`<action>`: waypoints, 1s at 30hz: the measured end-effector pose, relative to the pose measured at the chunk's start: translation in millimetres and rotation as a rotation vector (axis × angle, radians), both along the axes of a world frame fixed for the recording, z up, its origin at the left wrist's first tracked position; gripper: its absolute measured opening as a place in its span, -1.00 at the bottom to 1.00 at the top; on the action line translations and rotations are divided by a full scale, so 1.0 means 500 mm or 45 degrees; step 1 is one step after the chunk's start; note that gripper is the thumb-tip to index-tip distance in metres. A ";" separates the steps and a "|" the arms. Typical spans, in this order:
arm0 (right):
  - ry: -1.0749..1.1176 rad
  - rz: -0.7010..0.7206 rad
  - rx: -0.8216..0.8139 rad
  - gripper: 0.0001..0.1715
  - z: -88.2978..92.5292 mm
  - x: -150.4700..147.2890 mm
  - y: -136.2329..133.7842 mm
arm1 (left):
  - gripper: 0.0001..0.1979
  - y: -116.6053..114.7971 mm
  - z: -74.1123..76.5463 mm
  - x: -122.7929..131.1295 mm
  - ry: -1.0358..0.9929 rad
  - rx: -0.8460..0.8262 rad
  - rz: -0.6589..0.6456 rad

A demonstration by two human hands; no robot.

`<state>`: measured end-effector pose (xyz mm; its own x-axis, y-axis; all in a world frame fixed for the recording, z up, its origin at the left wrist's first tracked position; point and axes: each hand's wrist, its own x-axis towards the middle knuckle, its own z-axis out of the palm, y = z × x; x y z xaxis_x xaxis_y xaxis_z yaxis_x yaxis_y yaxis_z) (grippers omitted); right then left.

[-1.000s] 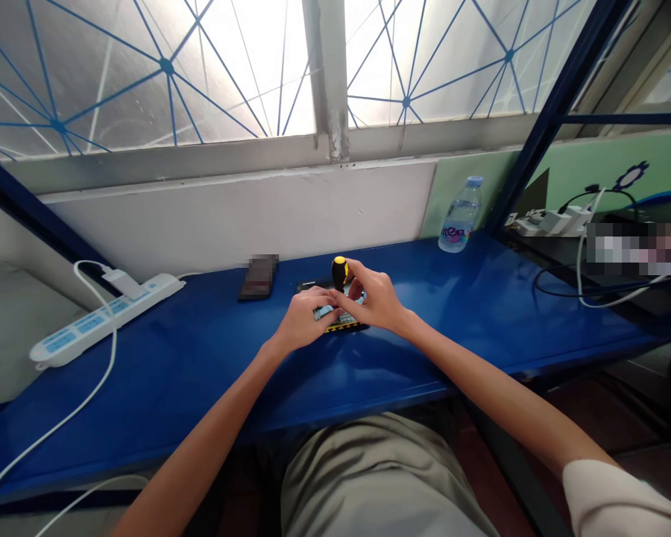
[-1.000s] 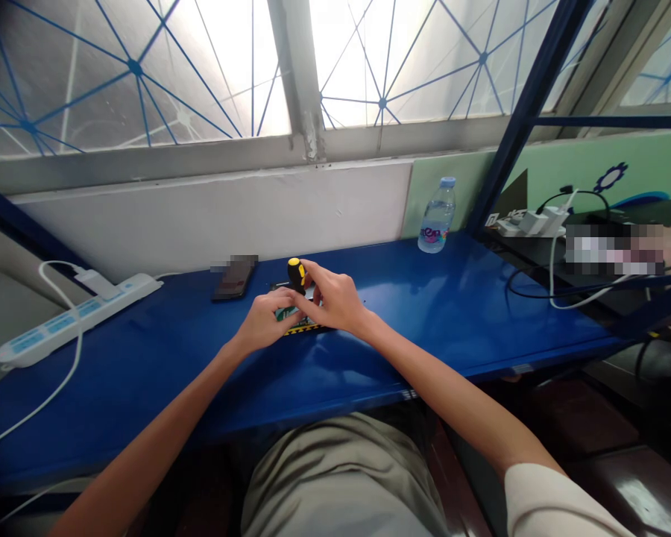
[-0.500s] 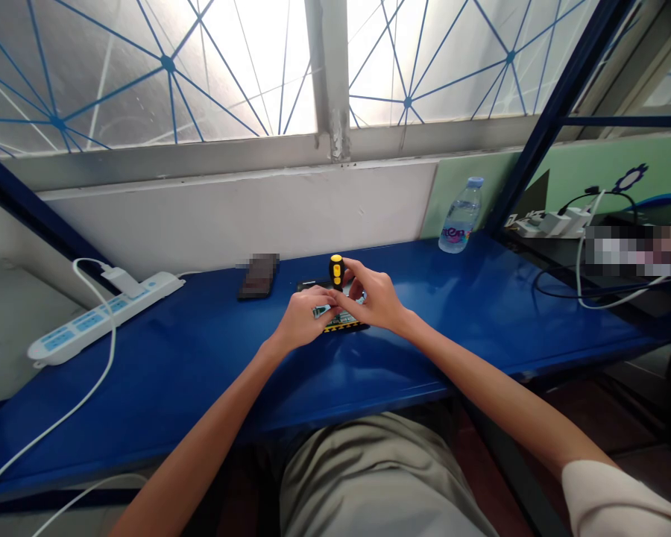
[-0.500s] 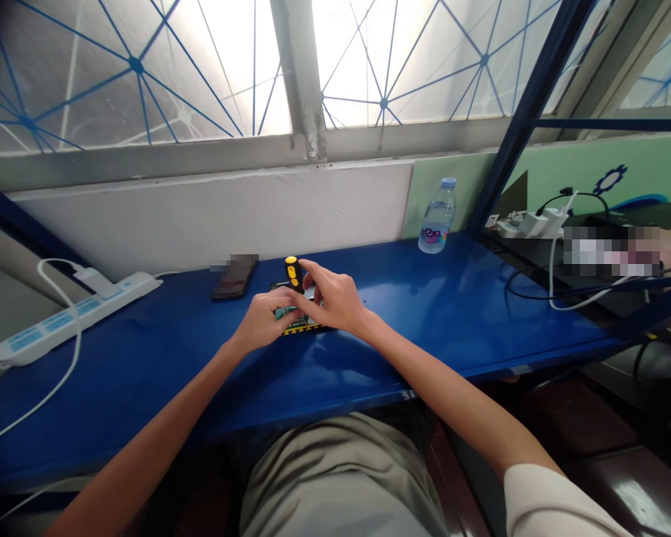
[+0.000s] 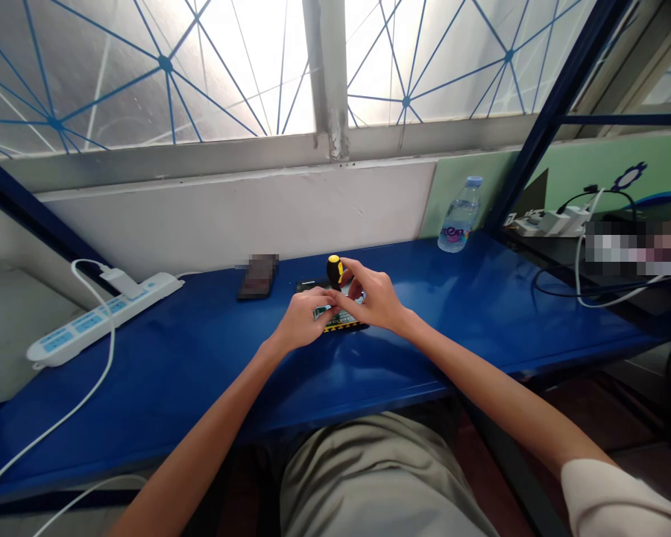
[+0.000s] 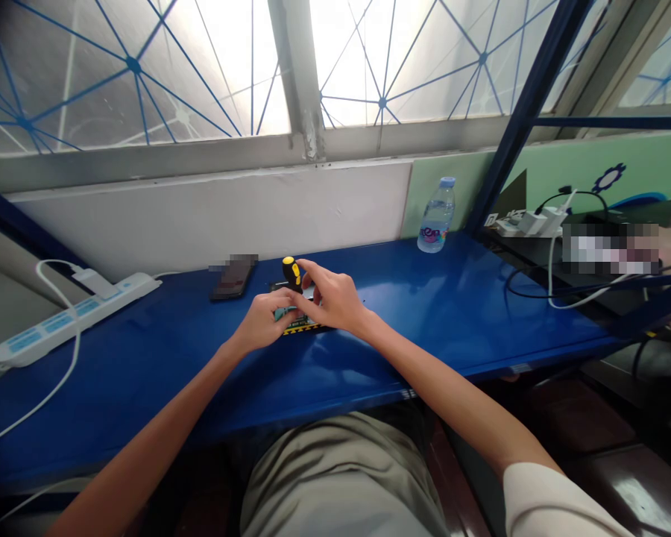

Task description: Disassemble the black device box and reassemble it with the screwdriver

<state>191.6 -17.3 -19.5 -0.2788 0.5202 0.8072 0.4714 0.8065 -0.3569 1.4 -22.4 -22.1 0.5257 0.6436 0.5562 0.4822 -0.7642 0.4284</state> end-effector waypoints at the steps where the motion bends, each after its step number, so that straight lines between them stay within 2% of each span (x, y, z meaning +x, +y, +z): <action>1: 0.000 -0.002 -0.001 -0.49 0.000 0.000 0.000 | -0.87 0.000 0.000 0.000 -0.002 0.000 -0.007; 15: -0.009 -0.014 -0.014 -0.48 0.006 -0.002 -0.006 | -0.86 0.000 0.000 0.001 -0.012 -0.017 -0.047; 27: 0.012 0.046 -0.058 -0.49 0.010 -0.001 -0.012 | -0.88 -0.003 0.002 0.003 -0.063 -0.136 -0.068; 30: 0.035 0.015 -0.029 -0.51 0.012 -0.004 -0.013 | -0.89 -0.003 0.004 0.003 -0.067 -0.129 -0.063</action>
<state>189.8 -23.8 -13.6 -0.2627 0.5351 0.8029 0.4514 0.8036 -0.3879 3.1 -24.1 -20.2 0.5300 0.6720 0.5172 0.4201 -0.7379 0.5282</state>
